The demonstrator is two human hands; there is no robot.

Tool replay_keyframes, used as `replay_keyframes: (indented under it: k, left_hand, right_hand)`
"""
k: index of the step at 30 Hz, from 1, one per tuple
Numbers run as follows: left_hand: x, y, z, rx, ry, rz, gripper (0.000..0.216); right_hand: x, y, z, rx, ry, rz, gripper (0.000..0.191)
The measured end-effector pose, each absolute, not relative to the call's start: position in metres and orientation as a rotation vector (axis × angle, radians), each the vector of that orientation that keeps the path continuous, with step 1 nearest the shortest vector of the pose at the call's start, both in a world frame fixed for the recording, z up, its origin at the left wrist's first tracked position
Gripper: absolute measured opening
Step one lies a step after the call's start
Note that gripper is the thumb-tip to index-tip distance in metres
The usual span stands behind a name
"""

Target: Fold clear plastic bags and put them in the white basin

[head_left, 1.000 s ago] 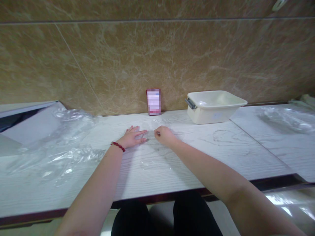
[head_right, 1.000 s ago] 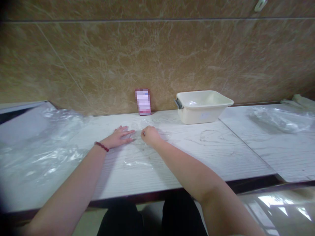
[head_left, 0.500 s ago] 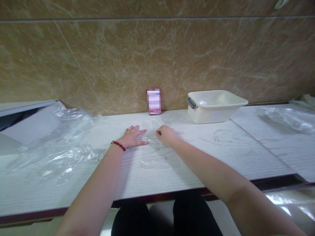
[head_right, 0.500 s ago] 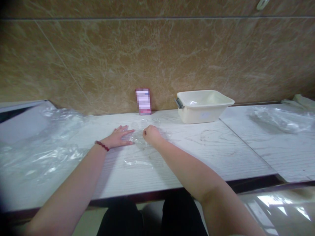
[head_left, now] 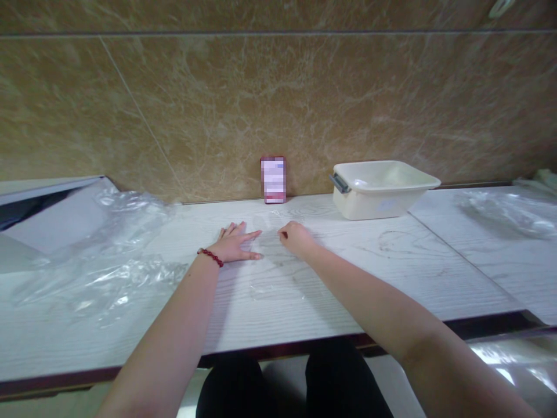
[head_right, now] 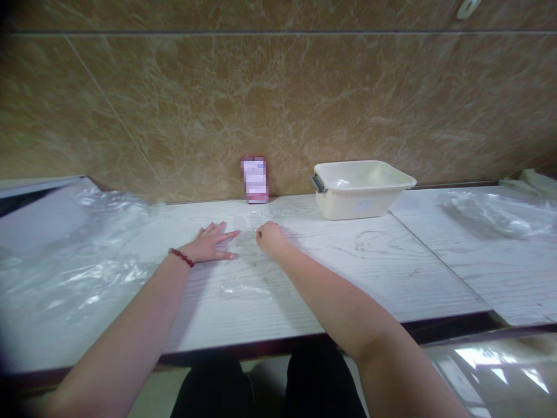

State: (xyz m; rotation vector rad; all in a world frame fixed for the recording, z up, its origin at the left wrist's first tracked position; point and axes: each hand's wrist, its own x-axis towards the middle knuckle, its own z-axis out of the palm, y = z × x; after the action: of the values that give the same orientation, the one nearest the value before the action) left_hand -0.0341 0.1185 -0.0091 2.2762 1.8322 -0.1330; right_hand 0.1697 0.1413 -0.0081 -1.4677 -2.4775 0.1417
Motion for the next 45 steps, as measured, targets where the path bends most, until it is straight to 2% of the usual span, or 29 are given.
replay_keyframes:
  k: [16,24,33,42,45]
  left_hand:
    - [-0.033,0.118,-0.009,2.273,1.836,-0.113,0.088]
    - [-0.032,0.117,-0.009,2.266,1.847,-0.102,0.088]
    - [-0.033,0.117,-0.008,2.263,1.827,-0.111,0.091]
    - [-0.037,0.116,-0.004,2.295,1.752,-0.158,0.096]
    - [-0.037,0.116,-0.002,2.307,1.744,-0.135,0.089]
  right_hand:
    - [0.174,0.138,-0.003,-1.534,-2.482,0.011,0.027]
    - [0.171,0.119,-0.004,-1.203,-2.666,0.08,0.04]
    - [0.173,0.117,0.0,-1.352,-2.679,0.082,0.036]
    - [0.182,0.127,-0.003,-1.239,-2.734,0.14,0.035]
    - [0.181,0.127,-0.004,-1.22,-2.745,0.138,0.036]
